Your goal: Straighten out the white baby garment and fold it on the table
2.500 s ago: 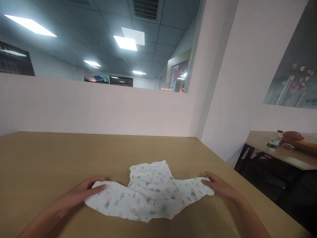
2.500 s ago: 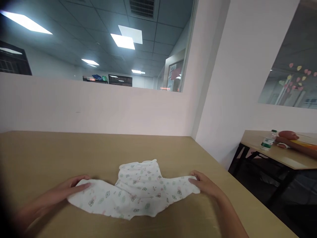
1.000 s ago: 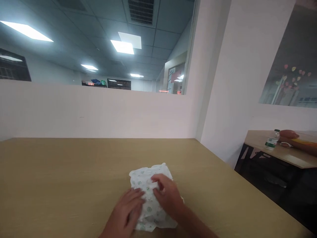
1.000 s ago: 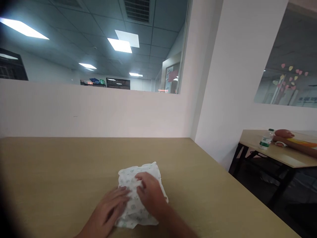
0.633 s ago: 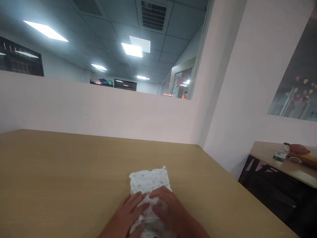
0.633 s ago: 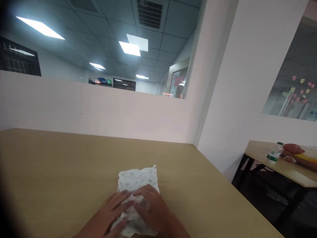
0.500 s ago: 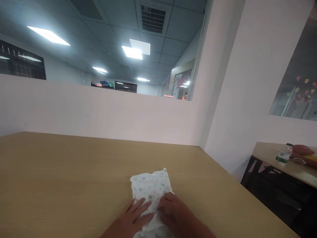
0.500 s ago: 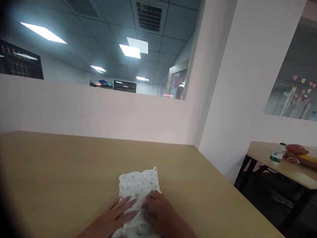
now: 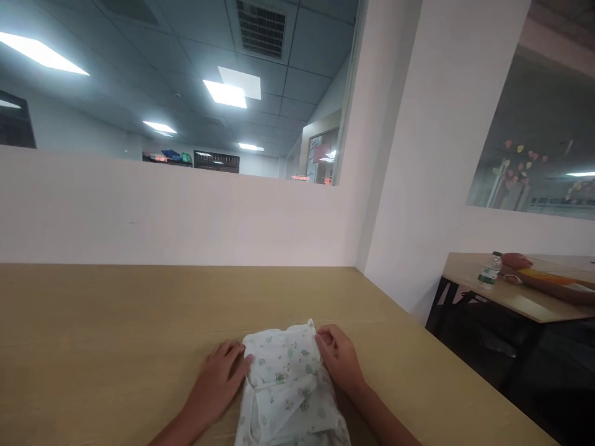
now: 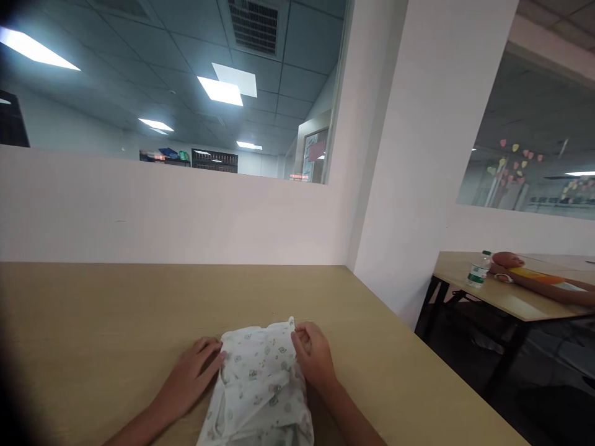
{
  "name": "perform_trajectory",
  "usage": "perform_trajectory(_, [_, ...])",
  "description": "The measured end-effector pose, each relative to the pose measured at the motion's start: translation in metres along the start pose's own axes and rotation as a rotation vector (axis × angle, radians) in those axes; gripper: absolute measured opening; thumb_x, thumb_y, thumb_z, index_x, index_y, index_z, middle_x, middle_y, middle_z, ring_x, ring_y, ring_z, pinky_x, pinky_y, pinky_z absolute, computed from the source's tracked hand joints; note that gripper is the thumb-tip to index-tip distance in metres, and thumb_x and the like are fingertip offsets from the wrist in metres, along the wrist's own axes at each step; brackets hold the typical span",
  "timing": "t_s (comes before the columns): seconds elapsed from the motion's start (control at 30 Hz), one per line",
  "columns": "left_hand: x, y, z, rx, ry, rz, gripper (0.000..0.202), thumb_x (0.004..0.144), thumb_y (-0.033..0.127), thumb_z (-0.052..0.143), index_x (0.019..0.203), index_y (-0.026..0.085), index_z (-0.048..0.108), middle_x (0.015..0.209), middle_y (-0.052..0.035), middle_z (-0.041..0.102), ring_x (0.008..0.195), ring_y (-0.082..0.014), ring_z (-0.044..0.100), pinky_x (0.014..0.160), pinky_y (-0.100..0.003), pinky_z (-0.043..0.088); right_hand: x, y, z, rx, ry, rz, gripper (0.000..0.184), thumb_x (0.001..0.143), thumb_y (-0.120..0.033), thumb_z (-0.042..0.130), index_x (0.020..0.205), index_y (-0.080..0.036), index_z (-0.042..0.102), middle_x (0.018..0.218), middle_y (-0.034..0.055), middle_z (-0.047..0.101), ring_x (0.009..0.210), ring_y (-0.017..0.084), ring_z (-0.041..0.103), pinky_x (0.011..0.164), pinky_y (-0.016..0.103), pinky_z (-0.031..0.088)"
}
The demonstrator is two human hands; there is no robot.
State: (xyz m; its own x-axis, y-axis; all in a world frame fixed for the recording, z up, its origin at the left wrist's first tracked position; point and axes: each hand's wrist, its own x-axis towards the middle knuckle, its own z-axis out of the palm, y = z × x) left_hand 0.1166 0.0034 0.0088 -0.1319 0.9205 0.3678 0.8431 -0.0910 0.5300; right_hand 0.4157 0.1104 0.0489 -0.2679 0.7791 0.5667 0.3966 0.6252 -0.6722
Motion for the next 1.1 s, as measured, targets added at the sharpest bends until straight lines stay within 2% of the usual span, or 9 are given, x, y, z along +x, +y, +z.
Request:
perform_trajectory(0.07, [0.023,0.004,0.004,0.038,-0.015,-0.049,0.048,0.098,0.062,0.042,0.093,0.02,0.065,0.106,-0.0076,0.066,0.109,-0.0286,0.058,0.103,-0.051,0.043,0.014,0.016,0.008,-0.064,0.038,0.072,0.034,0.093,-0.048,0.054,0.083,-0.017,0.063,0.082,0.007,0.064,0.078,0.021,0.056,0.072,0.031,0.042])
perform_trajectory(0.13, [0.042,0.01,0.006,0.05,-0.007,-0.125,0.05,0.093,0.066,0.047,0.082,0.019,0.061,0.096,-0.0073,0.065,0.102,-0.0295,0.058,0.096,-0.049,0.041,0.025,0.028,0.019,-0.121,0.043,0.141,0.038,0.087,-0.052,0.06,0.069,-0.018,0.057,0.072,0.0048,0.059,0.072,0.02,0.051,0.067,0.03,0.035])
perform_trajectory(0.23, [0.059,0.012,0.011,-0.008,0.024,-0.216,0.043,0.085,0.062,0.057,0.085,0.02,0.061,0.099,-0.0084,0.063,0.106,-0.0326,0.056,0.095,-0.049,0.037,0.036,0.041,0.031,-0.13,0.042,0.181,0.031,0.07,-0.038,0.068,0.058,-0.018,0.048,0.06,0.0004,0.049,0.065,0.016,0.041,0.064,0.028,0.027])
perform_trajectory(0.37, [0.072,0.002,0.022,-0.118,-0.005,-0.177,0.024,0.078,0.04,0.059,0.09,0.019,0.062,0.105,-0.0086,0.063,0.11,-0.0314,0.055,0.097,-0.044,0.036,0.043,0.05,0.031,0.009,0.022,0.18,0.013,0.065,-0.029,0.055,0.06,-0.018,0.048,0.059,-0.0017,0.046,0.062,0.015,0.039,0.061,0.026,0.027])
perform_trajectory(0.53, [0.077,-0.008,0.025,-0.339,-0.066,-0.071,0.02,0.08,0.039,0.051,0.085,0.02,0.049,0.091,-0.0035,0.062,0.085,-0.021,0.057,0.08,-0.031,0.043,0.042,0.05,0.02,0.283,-0.002,0.208,0.023,0.072,-0.038,0.05,0.074,-0.016,0.058,0.072,0.0029,0.059,0.069,0.018,0.053,0.061,0.026,0.039])
perform_trajectory(0.67, [0.073,-0.01,0.021,-0.478,-0.082,-0.029,0.036,0.082,0.051,0.057,0.097,0.019,0.052,0.101,-0.0051,0.064,0.091,-0.0215,0.059,0.079,-0.03,0.046,0.039,0.045,0.019,0.426,-0.005,0.23,0.027,0.073,-0.039,0.056,0.083,-0.015,0.065,0.082,0.0064,0.067,0.077,0.021,0.06,0.067,0.028,0.045])
perform_trajectory(0.77, [0.069,-0.009,0.015,-0.622,-0.119,-0.078,0.054,0.081,0.059,0.063,0.114,0.016,0.059,0.111,-0.0088,0.066,0.097,-0.0235,0.06,0.08,-0.03,0.047,0.038,0.044,0.019,0.482,0.015,0.249,0.03,0.073,-0.038,0.062,0.09,-0.014,0.069,0.091,0.009,0.071,0.084,0.024,0.063,0.074,0.031,0.048])
perform_trajectory(0.93, [0.068,-0.003,0.002,-0.814,-0.12,-0.207,0.068,0.077,0.066,0.071,0.119,0.014,0.066,0.119,-0.0112,0.067,0.107,-0.0266,0.061,0.087,-0.031,0.048,0.038,0.043,0.018,0.537,0.049,0.279,0.035,0.073,-0.041,0.067,0.093,-0.013,0.071,0.096,0.0109,0.073,0.085,0.024,0.063,0.076,0.032,0.049])
perform_trajectory(1.1, [0.075,0.0,-0.015,-0.724,-0.032,-0.259,0.062,0.072,0.059,0.075,0.11,0.011,0.07,0.098,-0.0101,0.067,0.091,-0.0253,0.06,0.078,-0.032,0.046,0.036,0.037,0.015,0.567,0.068,0.295,0.037,0.074,-0.045,0.069,0.092,-0.013,0.071,0.094,0.0098,0.071,0.085,0.023,0.062,0.074,0.03,0.049])
